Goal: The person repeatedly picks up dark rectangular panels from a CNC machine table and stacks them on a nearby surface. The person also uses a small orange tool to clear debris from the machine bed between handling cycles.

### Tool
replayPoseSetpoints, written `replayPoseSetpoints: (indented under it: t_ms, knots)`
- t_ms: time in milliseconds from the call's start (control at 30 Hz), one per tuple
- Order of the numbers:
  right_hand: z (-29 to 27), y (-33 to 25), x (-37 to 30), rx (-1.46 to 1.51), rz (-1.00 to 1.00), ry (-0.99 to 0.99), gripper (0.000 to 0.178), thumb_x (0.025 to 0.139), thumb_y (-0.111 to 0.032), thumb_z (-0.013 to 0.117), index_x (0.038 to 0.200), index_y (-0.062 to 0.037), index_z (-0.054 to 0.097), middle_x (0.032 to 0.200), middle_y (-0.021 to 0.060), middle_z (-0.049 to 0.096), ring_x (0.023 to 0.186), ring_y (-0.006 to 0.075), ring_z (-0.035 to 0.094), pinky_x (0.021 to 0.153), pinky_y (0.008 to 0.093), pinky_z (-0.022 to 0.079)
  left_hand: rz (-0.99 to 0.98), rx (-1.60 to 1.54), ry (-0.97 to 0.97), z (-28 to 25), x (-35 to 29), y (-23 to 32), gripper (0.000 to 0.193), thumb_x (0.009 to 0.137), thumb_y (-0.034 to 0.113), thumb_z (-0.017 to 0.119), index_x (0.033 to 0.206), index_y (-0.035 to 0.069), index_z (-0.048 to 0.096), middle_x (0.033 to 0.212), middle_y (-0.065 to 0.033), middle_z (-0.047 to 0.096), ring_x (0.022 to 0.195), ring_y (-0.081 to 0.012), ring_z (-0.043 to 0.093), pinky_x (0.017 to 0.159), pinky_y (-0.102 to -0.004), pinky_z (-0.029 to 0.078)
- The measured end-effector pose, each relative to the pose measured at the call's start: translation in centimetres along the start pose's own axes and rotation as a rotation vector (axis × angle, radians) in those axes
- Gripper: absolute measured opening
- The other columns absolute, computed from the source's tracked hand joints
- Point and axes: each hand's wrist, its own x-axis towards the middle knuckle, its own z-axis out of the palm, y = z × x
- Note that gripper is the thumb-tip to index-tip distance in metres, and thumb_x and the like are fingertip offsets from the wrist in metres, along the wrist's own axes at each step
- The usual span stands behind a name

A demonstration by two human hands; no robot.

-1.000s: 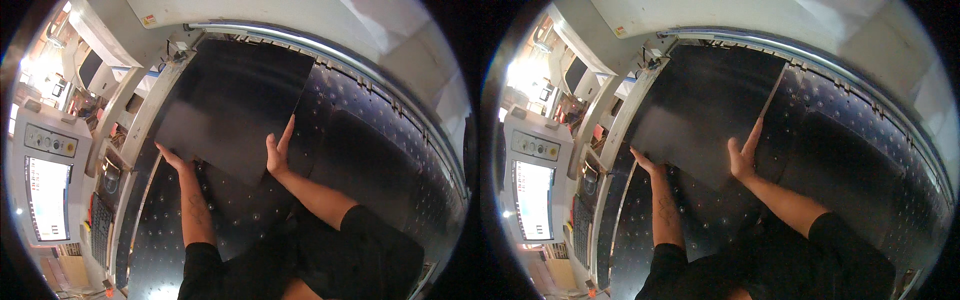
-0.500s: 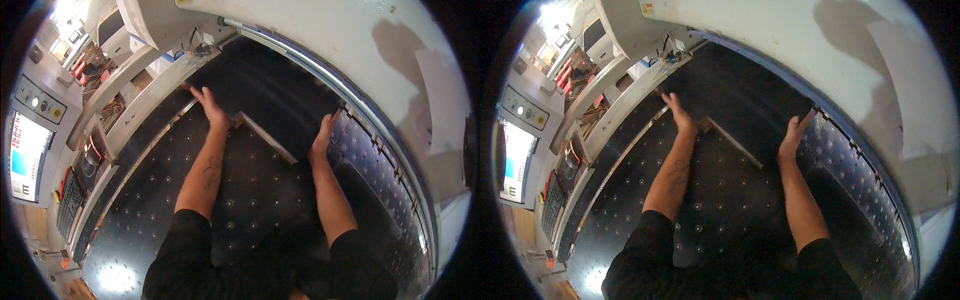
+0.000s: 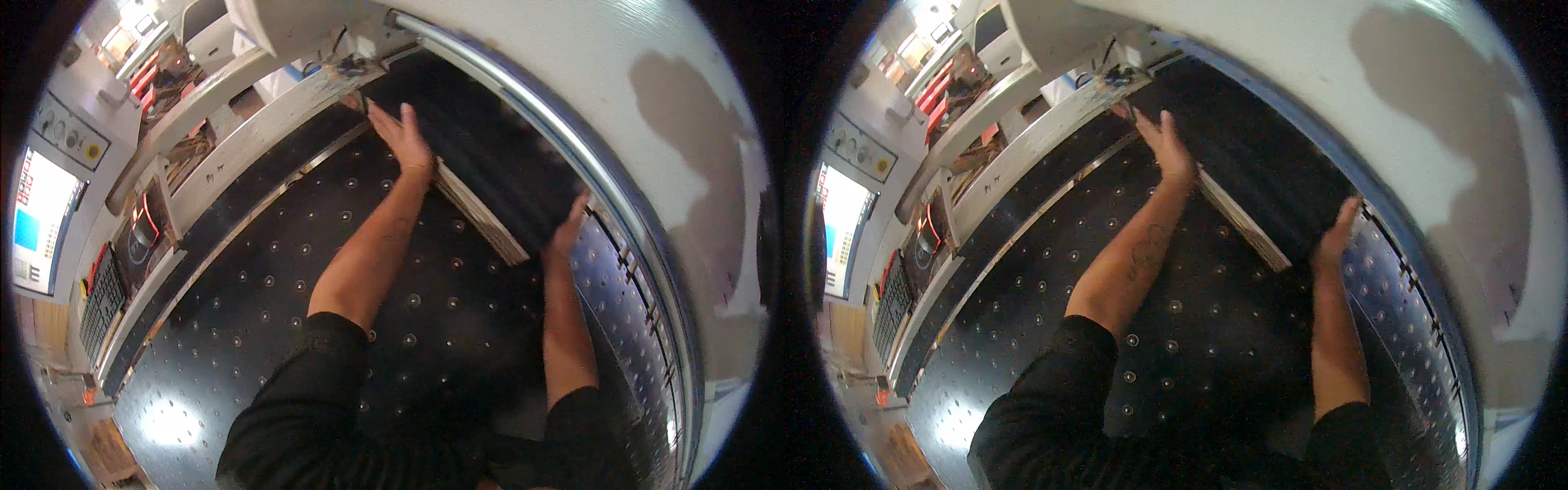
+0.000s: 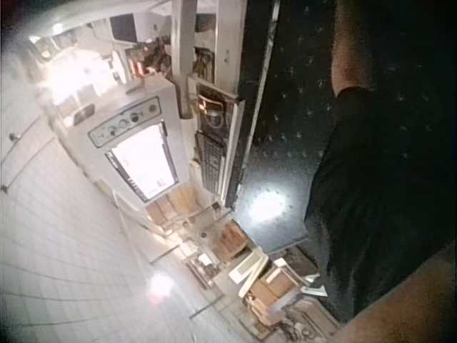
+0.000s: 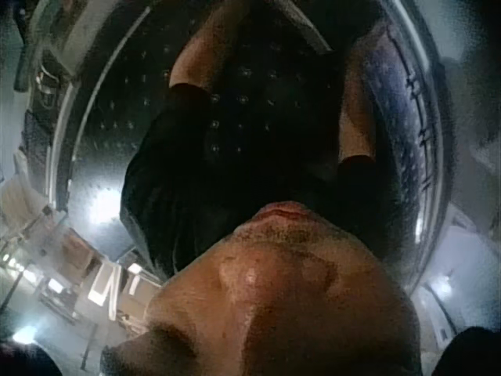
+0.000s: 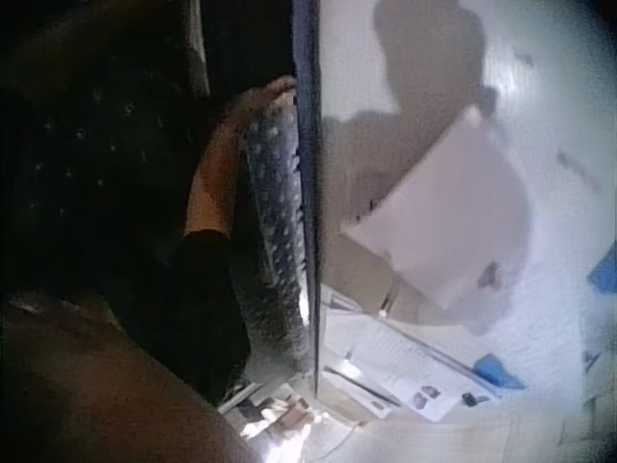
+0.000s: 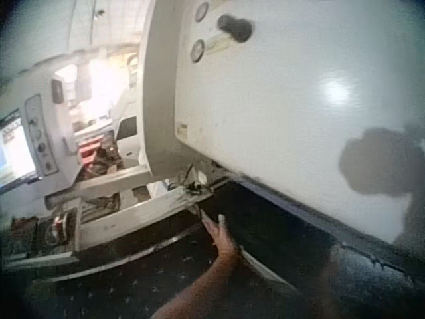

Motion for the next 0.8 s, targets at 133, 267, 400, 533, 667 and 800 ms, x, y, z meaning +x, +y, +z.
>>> replayPoseSetpoints:
  t_ms: [133,267,400,533,667,800]
  knots:
    - [-1.1,1.7,1.1,-0.509,-0.457,-0.033,0.073,0.109,-0.057,0.040,0.158,-0.0034,0.039,0.158,0.0099,0.046,0.141,0.0253,0.048,0.121,0.0396,0.034,0.005,0.074,0.008,0.0,-0.5,-0.2,0.089,0.103,0.052,0.055,0.164,0.000,0.016,0.171,-0.0281,0.009,0.159,-0.0406,0.005,0.128,-0.0460,0.006]
    - [0.7,0.2,0.1,-0.144,-0.141,0.054,0.072,0.110,-0.055,0.036,0.160,-0.0040,0.033,0.160,0.0130,0.042,0.143,0.0288,0.045,0.123,0.0419,0.032,-0.024,0.069,-0.014,-0.3,1.5,-0.4,0.084,0.106,0.045,0.054,0.164,-0.001,0.015,0.171,-0.0251,0.010,0.160,-0.0366,0.007,0.128,-0.0429,0.008]
    - [2.1,-4.1,-1.0,-0.159,-0.034,-0.021,0.071,0.111,-0.054,0.032,0.162,-0.0046,0.027,0.162,0.0161,0.038,0.145,0.0324,0.043,0.124,0.0441,0.030,0.002,0.065,0.012,0.0,0.5,0.6,0.084,0.105,0.046,0.054,0.164,-0.001,0.016,0.171,-0.0256,0.010,0.160,-0.0378,0.007,0.128,-0.0434,0.006]
    - [3.3,-5.1,-2.1,0.056,-0.032,-0.038,0.069,0.112,-0.049,0.031,0.163,-0.0021,0.025,0.163,0.0172,0.035,0.150,0.0298,0.034,0.128,0.0420,0.022,-0.033,0.210,-0.001,0.1,-0.9,0.3,0.094,0.102,0.051,0.058,0.166,0.003,0.009,0.170,-0.0305,0.009,0.158,-0.0442,0.007,0.127,-0.0500,0.008]
    - [2.5,-1.9,-1.1,0.111,-0.021,0.048,0.067,0.113,-0.046,0.032,0.163,-0.0021,0.025,0.163,0.0175,0.034,0.148,0.0299,0.038,0.125,0.0426,0.028,0.008,0.083,0.023,0.1,1.3,-1.6,0.093,0.102,0.051,0.058,0.165,0.002,0.010,0.170,-0.0299,0.010,0.159,-0.0430,0.007,0.128,-0.0480,0.008]
    - [1.2,0.6,1.6,-0.199,-0.163,0.012,0.073,0.111,-0.051,0.039,0.163,-0.0027,0.024,0.162,0.0157,0.035,0.146,0.0277,0.039,0.124,0.0402,0.028,-0.035,0.122,-0.058,-0.7,2.0,-1.0,0.095,0.101,0.052,0.059,0.164,-0.002,0.013,0.170,-0.0285,0.011,0.159,-0.0423,0.007,0.128,-0.0461,0.008]
